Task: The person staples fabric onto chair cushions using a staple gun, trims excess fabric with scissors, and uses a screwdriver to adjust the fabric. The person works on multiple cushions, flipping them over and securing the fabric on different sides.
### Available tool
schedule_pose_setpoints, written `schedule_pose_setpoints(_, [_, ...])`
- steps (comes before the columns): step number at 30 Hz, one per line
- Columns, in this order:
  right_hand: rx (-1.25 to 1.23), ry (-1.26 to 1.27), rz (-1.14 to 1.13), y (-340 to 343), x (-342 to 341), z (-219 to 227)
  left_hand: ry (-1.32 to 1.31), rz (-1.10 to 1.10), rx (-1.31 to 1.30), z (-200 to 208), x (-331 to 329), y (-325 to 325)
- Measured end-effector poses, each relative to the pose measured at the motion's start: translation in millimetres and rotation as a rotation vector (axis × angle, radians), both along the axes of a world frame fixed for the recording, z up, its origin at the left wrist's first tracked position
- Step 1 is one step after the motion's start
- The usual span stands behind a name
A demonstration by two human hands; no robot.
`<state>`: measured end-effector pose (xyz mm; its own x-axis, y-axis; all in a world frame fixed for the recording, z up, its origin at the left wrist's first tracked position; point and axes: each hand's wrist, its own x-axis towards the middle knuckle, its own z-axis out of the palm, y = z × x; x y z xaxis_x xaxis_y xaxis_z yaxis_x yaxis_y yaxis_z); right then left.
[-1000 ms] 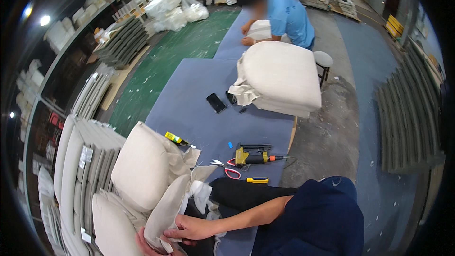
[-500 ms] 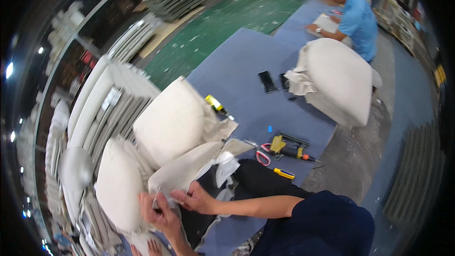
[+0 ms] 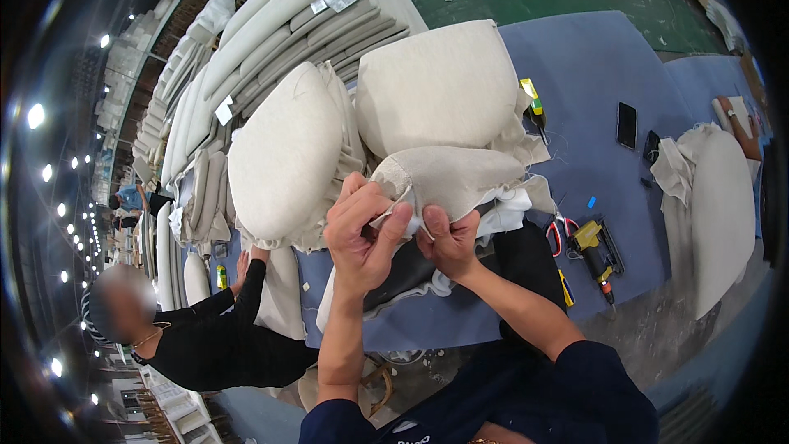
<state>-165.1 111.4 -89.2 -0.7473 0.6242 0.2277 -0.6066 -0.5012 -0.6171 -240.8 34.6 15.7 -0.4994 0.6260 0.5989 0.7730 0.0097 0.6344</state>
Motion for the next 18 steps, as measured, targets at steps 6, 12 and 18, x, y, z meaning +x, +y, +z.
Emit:
schedule_pose_setpoints(6, [0.071,-0.017,-0.053,-0.3,6.6,-5.4,0.016,0.001,-0.028,0.8,10.8,-3.7])
schedule_pose_setpoints(12, [0.088,-0.074,-0.076,-5.9,38.4,2.2,0.102,0.107,0.018,14.4,39.6,4.7])
schedule_pose_setpoints(18, [0.141,-0.259,-0.041,-0.6,77.2,9.7,0.016,0.060,-0.178,19.0,68.1,0.8])
